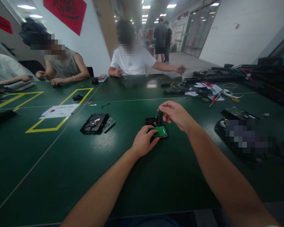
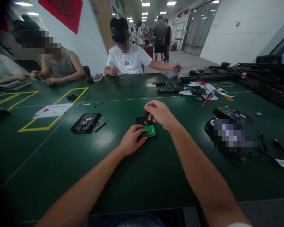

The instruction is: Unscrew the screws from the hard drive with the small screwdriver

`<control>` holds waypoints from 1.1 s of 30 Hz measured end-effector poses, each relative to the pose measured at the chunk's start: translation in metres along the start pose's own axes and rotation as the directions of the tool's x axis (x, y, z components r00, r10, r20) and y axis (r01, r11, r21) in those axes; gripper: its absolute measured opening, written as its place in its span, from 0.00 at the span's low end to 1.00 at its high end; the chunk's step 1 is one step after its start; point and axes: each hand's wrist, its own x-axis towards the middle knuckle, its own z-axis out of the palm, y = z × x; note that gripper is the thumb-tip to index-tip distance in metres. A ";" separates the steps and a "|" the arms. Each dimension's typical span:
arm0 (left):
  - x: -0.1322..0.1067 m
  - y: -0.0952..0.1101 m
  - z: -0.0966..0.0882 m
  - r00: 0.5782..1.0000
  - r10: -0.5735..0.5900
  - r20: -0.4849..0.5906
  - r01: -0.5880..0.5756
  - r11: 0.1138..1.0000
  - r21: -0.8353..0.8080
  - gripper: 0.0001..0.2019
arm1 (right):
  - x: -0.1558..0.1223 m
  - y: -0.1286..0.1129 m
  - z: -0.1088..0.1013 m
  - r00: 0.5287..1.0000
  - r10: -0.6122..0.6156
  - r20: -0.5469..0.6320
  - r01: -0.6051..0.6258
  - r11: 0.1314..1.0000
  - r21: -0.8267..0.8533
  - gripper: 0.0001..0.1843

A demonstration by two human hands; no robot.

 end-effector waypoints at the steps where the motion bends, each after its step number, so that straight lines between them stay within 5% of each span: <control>1: 0.000 0.000 0.000 1.000 0.000 0.001 0.000 1.000 -0.001 0.17 | 0.000 0.001 0.000 1.000 -0.006 -0.010 0.006 1.000 -0.022 0.07; 14: -0.001 0.000 0.001 1.000 -0.003 0.001 0.003 1.000 0.000 0.17 | 0.000 -0.001 -0.002 1.000 0.005 -0.005 -0.005 1.000 -0.024 0.04; 19: -0.001 -0.002 0.002 1.000 -0.003 -0.004 0.003 1.000 -0.001 0.17 | -0.002 0.002 -0.001 1.000 -0.013 -0.013 0.012 0.999 -0.031 0.11; 25: -0.001 -0.001 0.001 1.000 -0.001 -0.003 0.001 1.000 -0.005 0.17 | -0.002 -0.005 -0.001 1.000 0.011 0.014 -0.011 1.000 0.019 0.01; 29: -0.001 -0.001 0.001 1.000 -0.003 -0.002 0.003 1.000 -0.002 0.17 | 0.000 -0.004 -0.001 1.000 0.005 0.006 -0.005 1.000 0.017 0.09; 33: -0.001 -0.002 0.002 1.000 -0.009 0.000 0.009 1.000 0.000 0.17 | 0.000 0.000 0.000 1.000 -0.011 -0.011 0.011 1.000 -0.020 0.04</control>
